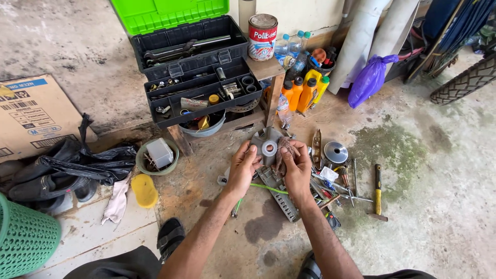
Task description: Inspecting, cleaning, and repairing a motorcycle variator assembly using various tools.
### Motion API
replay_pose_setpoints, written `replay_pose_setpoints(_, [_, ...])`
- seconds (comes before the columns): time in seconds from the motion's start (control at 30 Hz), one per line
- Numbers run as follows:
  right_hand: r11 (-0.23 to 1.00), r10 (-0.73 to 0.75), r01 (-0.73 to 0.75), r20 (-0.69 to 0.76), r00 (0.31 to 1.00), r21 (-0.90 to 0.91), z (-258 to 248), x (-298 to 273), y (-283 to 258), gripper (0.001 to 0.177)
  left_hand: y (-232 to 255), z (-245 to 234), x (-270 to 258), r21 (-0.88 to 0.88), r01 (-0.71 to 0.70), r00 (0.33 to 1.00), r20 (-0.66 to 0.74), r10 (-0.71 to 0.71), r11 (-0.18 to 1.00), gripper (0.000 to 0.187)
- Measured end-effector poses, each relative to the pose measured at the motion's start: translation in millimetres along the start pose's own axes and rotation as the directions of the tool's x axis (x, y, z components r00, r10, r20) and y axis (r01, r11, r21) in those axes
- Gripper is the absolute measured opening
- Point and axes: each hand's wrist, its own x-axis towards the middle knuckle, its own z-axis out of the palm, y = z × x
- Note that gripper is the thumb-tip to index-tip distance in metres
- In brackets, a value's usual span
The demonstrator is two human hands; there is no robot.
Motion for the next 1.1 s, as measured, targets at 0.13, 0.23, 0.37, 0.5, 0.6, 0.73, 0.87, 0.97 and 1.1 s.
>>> replay_pose_setpoints(0.13, [1.000, 0.007, -0.007, 0.017, 1.000, -0.022, -2, -1, -9, 0.024, 4, -5, 3, 0.060, 0.053, 0.998, -0.037, -0.051, 0.997, 0.041])
replay_pose_setpoints(0.23, [0.997, 0.069, -0.068, 0.012, 0.998, -0.032, 7, -3, -23, 0.034, 15, -7, 5, -0.037, 0.001, 0.993, 0.117, 0.003, 0.999, 0.038])
replay_pose_setpoints(0.37, [0.985, -0.018, 0.045, 0.159, 0.987, -0.167, -4, -3, -13, 0.028, 27, -16, 8, 0.049, 0.034, 0.993, 0.115, -0.039, 0.998, 0.038])
replay_pose_setpoints(0.5, [0.704, 0.026, 0.115, 0.188, 0.982, -0.701, 3, -2, -41, 0.027, 32, -38, 12, 0.168, 0.077, 0.991, 0.092, -0.093, 0.983, 0.037])
replay_pose_setpoints(0.6, [0.657, -0.127, 0.260, 0.236, 0.963, -0.708, 3, 2, -51, 0.034, 43, -43, 12, 0.368, 0.049, 0.993, 0.083, -0.086, 0.929, 0.040])
replay_pose_setpoints(0.73, [0.888, -0.036, 0.075, 0.094, 0.995, -0.454, 5, 6, -73, 0.038, 51, -35, 6, 0.425, 0.002, 0.982, 0.170, -0.081, 0.905, 0.039])
replay_pose_setpoints(0.87, [0.875, 0.188, -0.038, 0.266, 0.945, -0.482, 11, 0, -71, 0.044, 46, -21, 3, 0.533, -0.043, 0.956, 0.268, -0.120, 0.845, 0.035])
replay_pose_setpoints(0.97, [0.825, 0.161, 0.069, 0.350, 0.923, -0.561, 7, -6, -50, 0.039, 35, -24, 2, 0.589, -0.065, 0.961, 0.253, -0.107, 0.806, 0.031])
replay_pose_setpoints(1.1, [0.762, 0.086, 0.247, 0.472, 0.877, -0.599, 0, -5, -55, 0.035, 34, -18, -2, 0.490, -0.048, 0.962, 0.257, -0.092, 0.870, 0.031])
